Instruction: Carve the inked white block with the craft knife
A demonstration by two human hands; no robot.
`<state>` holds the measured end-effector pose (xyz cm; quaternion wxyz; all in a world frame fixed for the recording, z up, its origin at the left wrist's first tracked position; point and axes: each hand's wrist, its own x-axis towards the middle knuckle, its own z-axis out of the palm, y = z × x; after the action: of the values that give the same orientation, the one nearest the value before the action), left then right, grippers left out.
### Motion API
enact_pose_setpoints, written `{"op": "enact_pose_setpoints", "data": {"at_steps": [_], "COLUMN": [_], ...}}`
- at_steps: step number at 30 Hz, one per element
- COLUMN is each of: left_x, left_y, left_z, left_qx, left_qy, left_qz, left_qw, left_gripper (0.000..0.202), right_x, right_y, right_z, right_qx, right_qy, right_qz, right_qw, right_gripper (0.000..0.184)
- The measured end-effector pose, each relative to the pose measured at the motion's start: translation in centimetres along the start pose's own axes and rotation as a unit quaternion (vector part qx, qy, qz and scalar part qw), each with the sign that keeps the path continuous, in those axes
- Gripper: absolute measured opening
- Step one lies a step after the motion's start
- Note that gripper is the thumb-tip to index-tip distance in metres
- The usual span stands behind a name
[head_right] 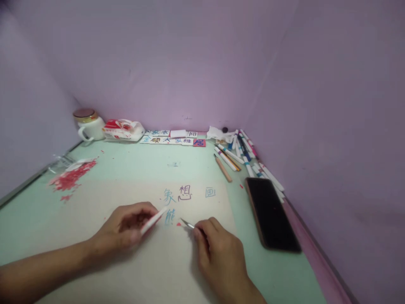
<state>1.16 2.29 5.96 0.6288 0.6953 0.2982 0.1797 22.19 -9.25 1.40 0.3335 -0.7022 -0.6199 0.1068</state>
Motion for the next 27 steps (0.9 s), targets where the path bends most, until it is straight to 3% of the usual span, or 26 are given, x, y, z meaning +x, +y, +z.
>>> {"op": "enact_pose_setpoints", "data": {"at_steps": [2,4,7,12,18,27], "left_x": [-0.3,-0.4,-0.4,-0.3,-0.2,0.1], "left_y": [-0.2,-0.8,-1.6,-1.9,-2.2,-2.5], "left_z": [0.2,0.6,1.2,1.3,1.2,1.2], "left_qx": [0.205,0.355,0.455,0.465,0.448,0.447], "left_qy": [0.043,0.06,0.035,0.022,0.008,0.018], "left_qz": [0.103,0.177,0.169,0.116,0.127,0.134], "left_qw": [0.972,0.916,0.874,0.877,0.885,0.884], "left_gripper": [0.036,0.032,0.032,0.043,0.033,0.032], "right_x": [0.0,-0.1,-0.2,-0.4,-0.6,-1.0], "right_y": [-0.1,-0.2,-0.6,-1.4,-1.6,-1.3], "right_z": [-0.1,-0.2,-0.2,-0.3,-0.2,0.1], "right_qx": [0.005,0.007,-0.002,-0.031,-0.071,-0.081], "right_qy": [0.002,0.005,0.011,0.033,0.052,0.03], "right_qz": [0.01,0.012,0.004,-0.031,-0.083,-0.058], "right_qw": [1.0,1.0,1.0,0.998,0.993,0.995], "right_gripper": [0.022,0.022,0.023,0.022,0.015,0.019]}}
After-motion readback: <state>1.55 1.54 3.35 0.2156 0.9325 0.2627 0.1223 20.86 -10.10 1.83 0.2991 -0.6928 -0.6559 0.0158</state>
